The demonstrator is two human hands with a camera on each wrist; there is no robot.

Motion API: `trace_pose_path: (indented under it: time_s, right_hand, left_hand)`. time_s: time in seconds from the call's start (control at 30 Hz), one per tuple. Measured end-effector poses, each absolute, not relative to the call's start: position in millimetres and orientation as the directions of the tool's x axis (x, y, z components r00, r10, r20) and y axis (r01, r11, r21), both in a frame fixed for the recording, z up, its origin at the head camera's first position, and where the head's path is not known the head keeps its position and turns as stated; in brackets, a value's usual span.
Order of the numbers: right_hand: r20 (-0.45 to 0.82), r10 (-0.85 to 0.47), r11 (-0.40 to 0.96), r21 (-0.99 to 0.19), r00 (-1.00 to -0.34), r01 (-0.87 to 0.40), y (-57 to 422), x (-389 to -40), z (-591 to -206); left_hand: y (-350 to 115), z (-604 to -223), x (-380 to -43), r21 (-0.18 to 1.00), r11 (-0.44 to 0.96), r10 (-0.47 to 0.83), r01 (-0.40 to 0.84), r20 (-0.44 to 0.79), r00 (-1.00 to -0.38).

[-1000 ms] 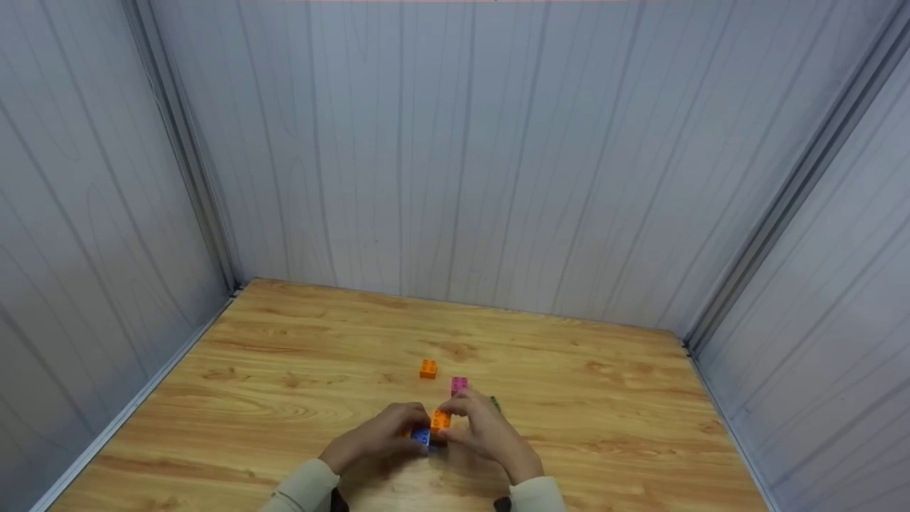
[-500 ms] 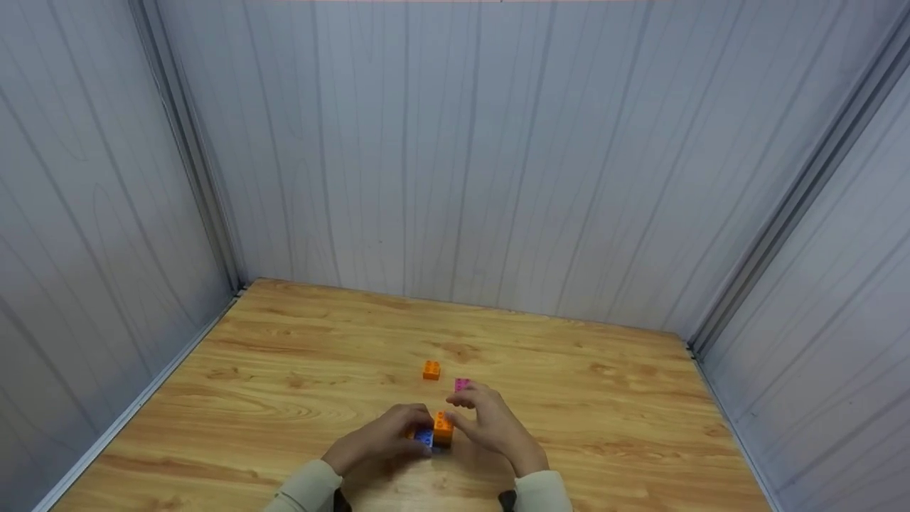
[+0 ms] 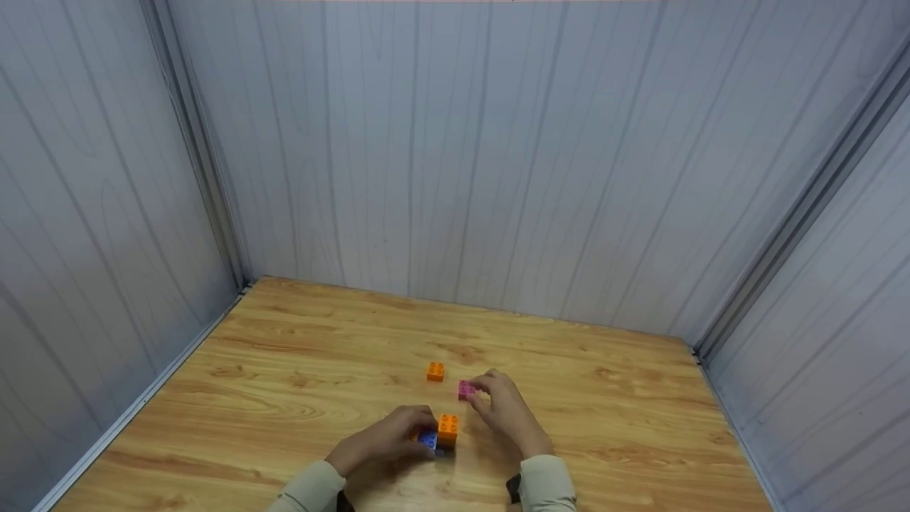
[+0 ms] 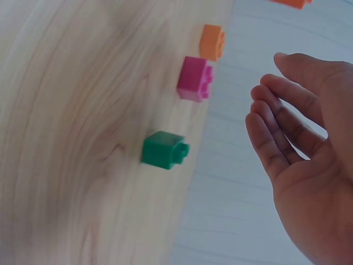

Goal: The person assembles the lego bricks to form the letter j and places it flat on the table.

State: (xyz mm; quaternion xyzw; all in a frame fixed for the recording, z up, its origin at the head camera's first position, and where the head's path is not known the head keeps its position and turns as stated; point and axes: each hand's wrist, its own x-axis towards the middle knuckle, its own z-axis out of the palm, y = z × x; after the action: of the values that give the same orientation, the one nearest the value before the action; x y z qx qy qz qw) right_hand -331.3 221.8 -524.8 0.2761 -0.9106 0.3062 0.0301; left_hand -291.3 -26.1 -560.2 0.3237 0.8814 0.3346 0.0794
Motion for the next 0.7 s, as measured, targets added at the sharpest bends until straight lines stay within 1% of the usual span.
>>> trace_pose_path:
  time_s: [0.2,0.4,0.47,0.63,0.7]
  right_hand:
    - [0.244,-0.450,0.697,-0.507,-0.859,-0.508,224,-339,-534]
    - [0.229,-0.468,0.692,-0.505,-0.853,-0.516,221,-347,-537]
    - [0.212,-0.471,0.694,-0.511,-0.856,-0.508,220,-349,-538]
    - [0.179,-0.466,0.706,-0.515,-0.866,-0.486,219,-355,-541]
    - [0.178,-0.475,0.704,-0.510,-0.862,-0.494,218,-358,-542]
  left_hand:
    - [-26,-562,-293,0.651,0.557,0.628,0.516,0.076,-0.774]
    - [-29,-562,-295,0.612,0.543,0.658,0.574,0.114,-0.744]
    - [-28,-576,-302,0.578,0.537,0.670,0.614,0.149,-0.727]
    - [-28,-577,-302,0.593,0.542,0.664,0.596,0.133,-0.736]
    - [-29,-564,-297,0.633,0.547,0.650,0.548,0.091,-0.754]
